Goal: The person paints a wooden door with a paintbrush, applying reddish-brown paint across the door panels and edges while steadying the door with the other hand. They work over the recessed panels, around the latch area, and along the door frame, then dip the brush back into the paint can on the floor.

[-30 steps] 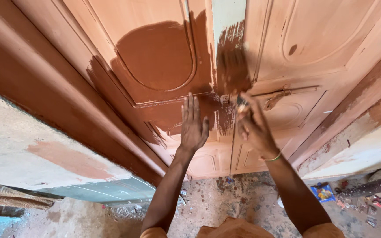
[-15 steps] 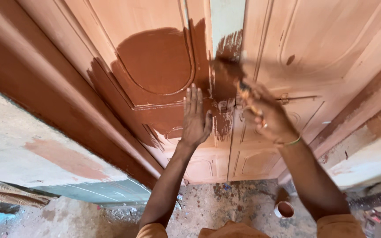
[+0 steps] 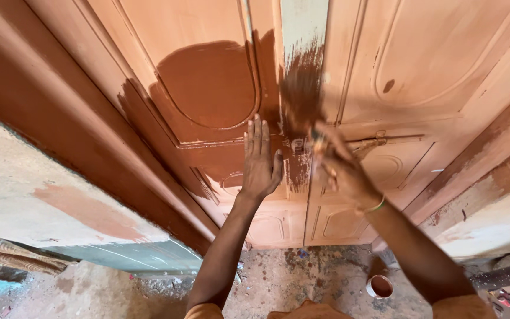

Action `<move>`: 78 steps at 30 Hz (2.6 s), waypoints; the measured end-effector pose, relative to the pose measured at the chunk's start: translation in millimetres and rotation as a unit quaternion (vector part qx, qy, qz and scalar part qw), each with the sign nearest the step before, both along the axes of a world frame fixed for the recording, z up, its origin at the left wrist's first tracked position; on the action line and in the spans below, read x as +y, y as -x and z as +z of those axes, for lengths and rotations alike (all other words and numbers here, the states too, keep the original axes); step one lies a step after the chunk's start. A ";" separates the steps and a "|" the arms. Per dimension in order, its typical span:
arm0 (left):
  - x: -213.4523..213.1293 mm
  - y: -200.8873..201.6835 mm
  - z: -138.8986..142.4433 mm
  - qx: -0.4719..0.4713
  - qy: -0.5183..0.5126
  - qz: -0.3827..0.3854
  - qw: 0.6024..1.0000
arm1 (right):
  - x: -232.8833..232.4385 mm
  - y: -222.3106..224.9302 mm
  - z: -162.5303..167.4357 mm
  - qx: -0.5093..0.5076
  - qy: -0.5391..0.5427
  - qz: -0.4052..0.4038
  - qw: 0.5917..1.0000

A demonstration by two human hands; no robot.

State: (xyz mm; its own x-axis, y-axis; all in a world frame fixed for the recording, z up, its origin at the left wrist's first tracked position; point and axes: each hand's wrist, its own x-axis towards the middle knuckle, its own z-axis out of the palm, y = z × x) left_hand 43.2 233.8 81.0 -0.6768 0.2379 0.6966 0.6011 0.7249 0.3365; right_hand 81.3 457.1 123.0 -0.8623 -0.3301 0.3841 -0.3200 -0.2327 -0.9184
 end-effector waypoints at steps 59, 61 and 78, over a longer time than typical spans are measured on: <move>55.3 8.1 3.8 0.002 -0.023 -0.056 0.998 | 68.0 -4.3 -5.8 -0.133 -0.057 -0.097 0.985; 59.1 9.3 1.7 -0.005 -0.024 -0.054 0.998 | 75.8 -9.7 -45.4 -0.212 0.019 -0.029 0.977; 74.3 7.7 -4.3 -0.016 -0.031 -0.031 0.999 | 119.4 13.9 83.5 0.008 0.218 0.073 0.973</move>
